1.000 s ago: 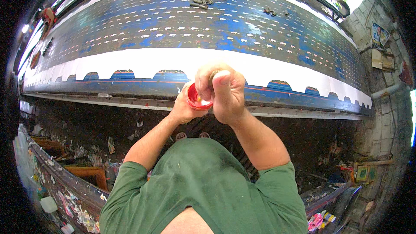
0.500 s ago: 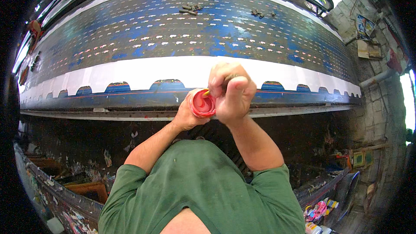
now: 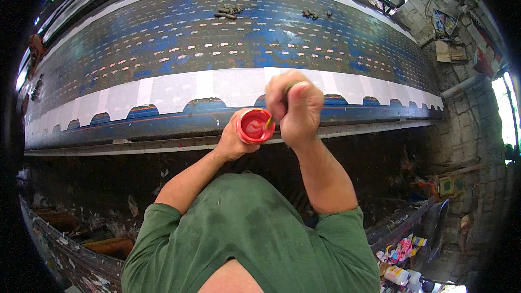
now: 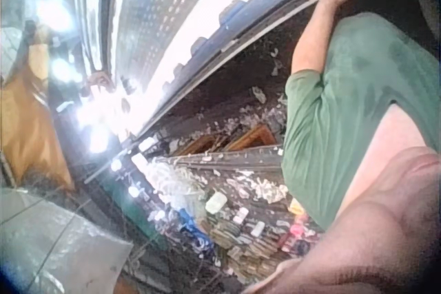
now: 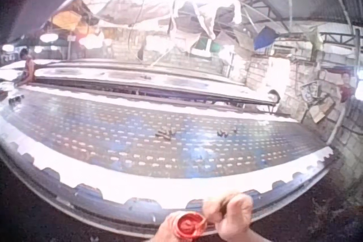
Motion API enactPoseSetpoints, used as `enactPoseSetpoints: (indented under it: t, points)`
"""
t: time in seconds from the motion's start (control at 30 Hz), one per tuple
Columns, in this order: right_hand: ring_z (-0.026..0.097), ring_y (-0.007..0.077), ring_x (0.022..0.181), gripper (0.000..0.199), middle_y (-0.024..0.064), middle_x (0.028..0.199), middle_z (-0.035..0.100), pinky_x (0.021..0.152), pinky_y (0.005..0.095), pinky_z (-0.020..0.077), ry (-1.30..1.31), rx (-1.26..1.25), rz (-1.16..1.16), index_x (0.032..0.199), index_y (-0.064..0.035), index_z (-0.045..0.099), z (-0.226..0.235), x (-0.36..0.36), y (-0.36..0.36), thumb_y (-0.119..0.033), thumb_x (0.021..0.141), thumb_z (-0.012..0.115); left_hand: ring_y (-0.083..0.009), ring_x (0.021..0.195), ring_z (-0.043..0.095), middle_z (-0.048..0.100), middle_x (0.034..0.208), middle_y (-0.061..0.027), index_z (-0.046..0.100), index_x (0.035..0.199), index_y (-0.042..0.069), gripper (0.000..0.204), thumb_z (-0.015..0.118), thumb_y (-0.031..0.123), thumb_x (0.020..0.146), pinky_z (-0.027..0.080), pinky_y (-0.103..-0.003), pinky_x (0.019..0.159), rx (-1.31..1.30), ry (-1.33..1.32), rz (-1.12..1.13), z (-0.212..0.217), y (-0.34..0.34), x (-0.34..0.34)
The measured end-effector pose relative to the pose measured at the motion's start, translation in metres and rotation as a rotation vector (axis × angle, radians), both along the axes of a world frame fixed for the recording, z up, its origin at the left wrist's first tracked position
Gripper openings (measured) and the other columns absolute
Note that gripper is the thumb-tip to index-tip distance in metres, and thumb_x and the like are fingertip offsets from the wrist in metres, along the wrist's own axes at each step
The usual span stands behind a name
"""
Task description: The person mixes yellow and red paint in small containers and applies the mixture to the white-painted edge of a boat hull using a brush. The person repeatedly dips the brush, mixes colors, and paints sections of the hull's trim.
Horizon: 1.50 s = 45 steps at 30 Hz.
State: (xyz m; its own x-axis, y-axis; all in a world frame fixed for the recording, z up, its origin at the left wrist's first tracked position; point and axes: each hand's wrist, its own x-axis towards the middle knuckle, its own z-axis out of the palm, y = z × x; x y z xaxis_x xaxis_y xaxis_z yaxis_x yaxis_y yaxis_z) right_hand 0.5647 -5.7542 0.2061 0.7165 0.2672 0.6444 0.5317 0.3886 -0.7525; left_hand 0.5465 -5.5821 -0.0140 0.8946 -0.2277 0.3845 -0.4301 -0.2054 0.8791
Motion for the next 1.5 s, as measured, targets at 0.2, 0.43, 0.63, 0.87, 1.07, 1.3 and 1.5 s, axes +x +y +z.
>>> enactPoseSetpoints:
  t: [0.2,0.43,0.63,0.87,1.07,1.3,1.5]
  points:
    - [0.04,0.0125,0.058,0.064,0.0016,0.069,0.045,0.052,0.0304,0.0358,0.047,0.034,0.056,0.096,-0.0071,0.056,-0.013,-0.004,0.014,-0.063,0.121,0.039,-0.037,0.148,0.056,0.061,0.155,-0.0152,0.06,0.155,0.01,0.102,0.096,0.017,0.06,0.041,-0.048,0.131,-0.093,0.099,-0.019,0.001,-0.002,0.0]
    - [0.038,0.0107,0.056,0.064,0.0014,0.069,0.045,0.051,0.0292,0.0343,-0.042,0.187,-0.089,0.095,-0.0064,0.056,-0.013,-0.01,0.031,-0.061,0.122,0.039,-0.0372,0.147,0.055,0.061,0.154,-0.0149,0.06,0.155,0.01,0.101,0.096,0.016,0.061,0.04,-0.048,0.131,-0.062,0.119,-0.02,0.011,-0.001,0.0]
    - [0.039,0.0112,0.057,0.063,0.0011,0.069,0.045,0.052,0.0301,0.0349,-0.117,0.053,-0.08,0.095,-0.0068,0.057,0.001,-0.001,0.015,-0.062,0.122,0.04,-0.0365,0.146,0.056,0.062,0.154,-0.014,0.06,0.154,0.011,0.101,0.096,0.015,0.061,0.041,-0.048,0.13,-0.106,0.119,-0.024,0.002,-0.002,-0.002]
    - [0.043,0.0091,0.061,0.06,0.0005,0.073,0.049,0.057,0.0262,0.0343,-0.109,0.012,-0.07,0.094,-0.0049,0.059,-0.004,0.003,0.004,-0.055,0.123,0.043,-0.0361,0.148,0.055,0.062,0.154,-0.0133,0.06,0.155,0.011,0.102,0.096,0.014,0.059,0.04,-0.048,0.131,-0.066,0.11,-0.019,0.007,-0.004,-0.004]
    - [0.043,0.0084,0.061,0.059,0.0005,0.074,0.05,0.057,0.0264,0.0337,-0.03,0.016,-0.027,0.095,-0.0056,0.058,-0.011,-0.008,0.015,-0.055,0.123,0.042,-0.0335,0.148,0.056,0.061,0.155,-0.0126,0.059,0.156,0.009,0.106,0.1,0.014,0.058,0.041,-0.046,0.131,-0.08,0.131,-0.051,0.001,0.001,0.001]
    - [0.042,0.0093,0.06,0.059,0.001,0.071,0.05,0.056,0.0276,0.0342,-0.05,0.167,-0.018,0.096,-0.0059,0.058,-0.013,-0.008,0.017,-0.056,0.123,0.043,-0.0355,0.148,0.056,0.062,0.155,-0.0138,0.06,0.155,0.01,0.101,0.099,0.016,0.062,0.043,-0.047,0.13,0.043,0.085,0.04,0.018,0.006,-0.004]
    - [0.045,0.0116,0.061,0.062,0.0035,0.074,0.052,0.056,0.0282,0.0361,-0.134,0.329,-0.133,0.096,-0.0048,0.058,-0.016,-0.008,0.054,-0.059,0.122,0.043,-0.0358,0.146,0.058,0.064,0.152,-0.0143,0.063,0.151,0.01,0.092,0.098,0.015,0.065,0.044,-0.048,0.128,0.088,-0.006,0.194,0.014,0.049,-0.016]
